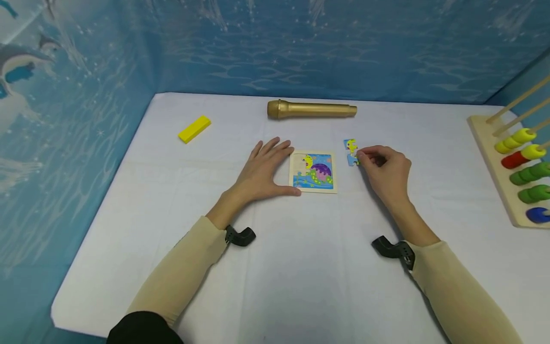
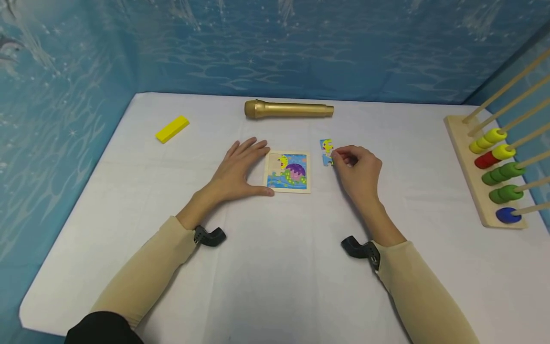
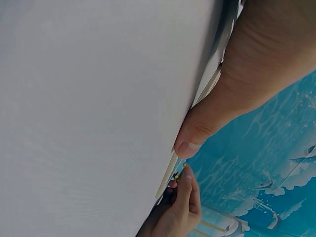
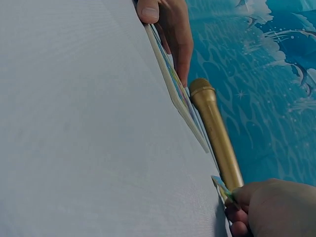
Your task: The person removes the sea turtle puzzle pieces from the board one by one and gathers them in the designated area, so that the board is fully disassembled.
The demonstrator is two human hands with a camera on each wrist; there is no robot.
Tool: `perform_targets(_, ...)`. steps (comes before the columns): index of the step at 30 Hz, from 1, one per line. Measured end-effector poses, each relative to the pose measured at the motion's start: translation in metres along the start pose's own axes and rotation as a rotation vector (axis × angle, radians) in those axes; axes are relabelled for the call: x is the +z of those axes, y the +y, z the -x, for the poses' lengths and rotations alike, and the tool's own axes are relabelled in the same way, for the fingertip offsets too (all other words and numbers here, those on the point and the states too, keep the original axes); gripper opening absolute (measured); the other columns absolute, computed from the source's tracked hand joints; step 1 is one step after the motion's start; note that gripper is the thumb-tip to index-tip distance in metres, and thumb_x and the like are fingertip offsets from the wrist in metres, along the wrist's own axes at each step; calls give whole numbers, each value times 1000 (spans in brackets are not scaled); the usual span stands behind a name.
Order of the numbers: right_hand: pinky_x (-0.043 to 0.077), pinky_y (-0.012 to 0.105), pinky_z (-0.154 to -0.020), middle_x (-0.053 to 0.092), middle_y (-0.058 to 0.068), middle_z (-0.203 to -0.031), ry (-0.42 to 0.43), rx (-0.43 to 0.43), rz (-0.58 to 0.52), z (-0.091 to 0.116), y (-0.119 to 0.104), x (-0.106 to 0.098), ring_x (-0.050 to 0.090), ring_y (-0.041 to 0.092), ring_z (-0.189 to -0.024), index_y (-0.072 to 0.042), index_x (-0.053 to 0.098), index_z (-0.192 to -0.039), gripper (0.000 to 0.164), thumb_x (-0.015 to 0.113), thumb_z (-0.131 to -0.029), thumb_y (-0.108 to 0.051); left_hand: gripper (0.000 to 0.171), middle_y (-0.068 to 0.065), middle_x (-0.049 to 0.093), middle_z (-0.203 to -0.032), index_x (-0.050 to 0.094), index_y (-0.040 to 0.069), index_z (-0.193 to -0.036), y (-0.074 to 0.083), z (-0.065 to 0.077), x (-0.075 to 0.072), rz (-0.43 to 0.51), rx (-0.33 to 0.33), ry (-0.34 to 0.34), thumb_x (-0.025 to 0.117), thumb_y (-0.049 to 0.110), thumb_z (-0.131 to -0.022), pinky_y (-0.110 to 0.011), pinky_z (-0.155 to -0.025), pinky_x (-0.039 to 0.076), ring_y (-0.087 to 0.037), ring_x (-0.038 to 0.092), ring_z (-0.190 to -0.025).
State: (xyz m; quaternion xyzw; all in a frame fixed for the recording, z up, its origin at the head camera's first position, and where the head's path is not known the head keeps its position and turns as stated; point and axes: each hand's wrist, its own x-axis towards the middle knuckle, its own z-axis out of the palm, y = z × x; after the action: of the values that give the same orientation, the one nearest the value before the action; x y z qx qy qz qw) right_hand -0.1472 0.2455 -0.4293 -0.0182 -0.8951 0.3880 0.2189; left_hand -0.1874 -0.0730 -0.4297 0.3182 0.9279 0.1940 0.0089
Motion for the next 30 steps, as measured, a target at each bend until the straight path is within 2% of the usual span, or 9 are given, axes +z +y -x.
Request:
perform_targets(16,35,18,-68,70,16,-85,32,8,42,-1,-1,1,51,18,-76,1,80,-104,22,70,-101,-18,112,2,31,-173,39,19,-164,2,0,-2,8,4,0,77,78,-77,-50,-135,2,-21,13,-165)
perform_targets(23,36,17,-70,71,15,-88,30,-11,12,-2,-1,2,52,17,-78,-2,81,-107,20,68,-101,-16,112,2,31,-173,39,19,-164,0,0,-1,13,3,5,77,78,-77,-49,-135,2,-21,13,-165)
perform_targets(30,38,14,-73,72,14,-91,5,-62,1,-2,1,3,57,17,-81,-1,79,-108,16,71,-97,-8,112,3,31,-173,39,19,-164,0,0,-1,15,2,5,78,77,-77,-49,-135,2,-21,14,-165)
